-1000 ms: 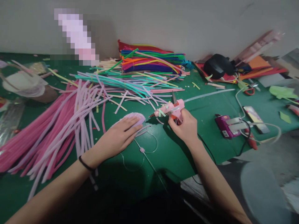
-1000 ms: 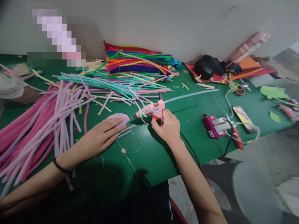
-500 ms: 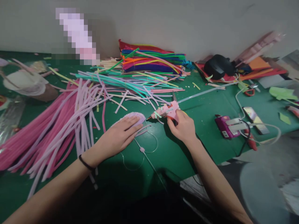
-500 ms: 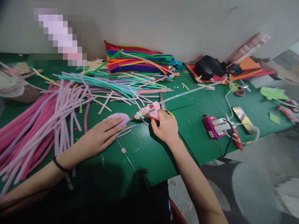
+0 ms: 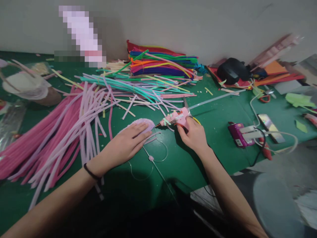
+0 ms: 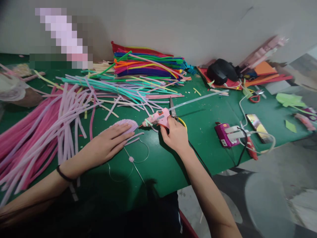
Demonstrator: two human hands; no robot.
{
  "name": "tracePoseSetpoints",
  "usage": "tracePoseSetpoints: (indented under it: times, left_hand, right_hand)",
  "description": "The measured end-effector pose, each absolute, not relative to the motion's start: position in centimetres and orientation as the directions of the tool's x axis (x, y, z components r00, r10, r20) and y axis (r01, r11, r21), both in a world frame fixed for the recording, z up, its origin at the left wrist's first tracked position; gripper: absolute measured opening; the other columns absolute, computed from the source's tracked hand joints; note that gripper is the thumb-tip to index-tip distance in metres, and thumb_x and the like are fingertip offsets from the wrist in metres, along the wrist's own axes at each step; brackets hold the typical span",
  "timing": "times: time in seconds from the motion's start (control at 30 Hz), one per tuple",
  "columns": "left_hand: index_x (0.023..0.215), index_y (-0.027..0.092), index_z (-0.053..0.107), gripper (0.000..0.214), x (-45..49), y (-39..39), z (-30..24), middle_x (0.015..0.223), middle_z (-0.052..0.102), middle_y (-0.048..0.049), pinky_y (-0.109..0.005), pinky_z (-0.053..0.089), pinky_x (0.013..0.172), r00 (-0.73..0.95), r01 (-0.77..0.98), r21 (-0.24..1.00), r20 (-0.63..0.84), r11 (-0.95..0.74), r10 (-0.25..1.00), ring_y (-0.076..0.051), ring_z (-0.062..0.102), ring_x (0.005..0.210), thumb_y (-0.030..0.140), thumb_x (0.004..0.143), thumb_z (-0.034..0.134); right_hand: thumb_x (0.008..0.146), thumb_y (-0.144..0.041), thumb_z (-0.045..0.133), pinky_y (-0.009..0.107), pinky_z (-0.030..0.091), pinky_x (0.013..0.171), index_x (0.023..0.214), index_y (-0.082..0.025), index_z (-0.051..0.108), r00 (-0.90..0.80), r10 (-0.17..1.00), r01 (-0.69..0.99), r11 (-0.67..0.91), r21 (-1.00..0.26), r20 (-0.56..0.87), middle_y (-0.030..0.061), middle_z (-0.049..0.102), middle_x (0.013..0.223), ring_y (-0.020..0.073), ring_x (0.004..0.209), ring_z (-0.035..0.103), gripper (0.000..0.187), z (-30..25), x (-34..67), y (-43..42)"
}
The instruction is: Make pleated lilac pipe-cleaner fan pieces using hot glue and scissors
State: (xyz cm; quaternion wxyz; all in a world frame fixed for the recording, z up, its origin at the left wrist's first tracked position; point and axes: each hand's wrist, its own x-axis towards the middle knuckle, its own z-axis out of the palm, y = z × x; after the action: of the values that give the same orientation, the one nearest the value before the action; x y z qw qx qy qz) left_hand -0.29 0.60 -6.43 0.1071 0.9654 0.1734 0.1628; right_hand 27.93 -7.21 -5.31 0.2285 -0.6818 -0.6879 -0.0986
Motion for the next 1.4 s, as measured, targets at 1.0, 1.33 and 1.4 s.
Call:
tracePoseSetpoints:
  times: [1.0,1.33,1.4]
  left_hand:
    - [0.140,0.022,0.052,0.042,-0.18,0.50,-6.00,0.152,0.045,-0.0075,-0.051,0.033,0.118,0.876,0.312,0.323,0.268,-0.894,0.402,-0.026,0.039,0.142,0.029,0.101,0.039]
    - [0.140,0.017,0.053,0.042,-0.17,0.48,-5.99,0.153,0.043,-0.0105,-0.050,0.032,0.119,0.890,0.314,0.277,0.248,-0.908,0.383,-0.026,0.037,0.143,0.028,0.102,0.037]
    - [0.140,0.016,0.052,0.042,-0.17,0.46,-5.96,0.153,0.043,-0.0112,-0.050,0.032,0.119,0.889,0.312,0.282,0.251,-0.907,0.383,-0.027,0.037,0.143,0.027,0.102,0.037]
  right_hand:
    - [0.086,-0.035,0.050,0.032,0.040,0.061,0.087,-0.020,0.052,0.072,0.905,0.977,0.021,-0.214,0.419,0.0081,0.065,0.078,0.0226,0.068,0.058,0.016,-5.22,27.77,-7.22]
    - [0.081,-0.033,0.054,0.031,0.039,0.058,0.079,-0.021,0.049,0.084,0.872,0.980,0.016,-0.199,0.483,0.0046,0.061,0.071,0.0203,0.064,0.056,0.013,-5.34,27.66,-7.17]
    - [0.081,-0.034,0.054,0.031,0.039,0.057,0.080,-0.021,0.050,0.096,0.861,0.982,-0.001,-0.187,0.500,0.0041,0.061,0.071,0.0199,0.063,0.056,0.014,-5.50,27.66,-7.15]
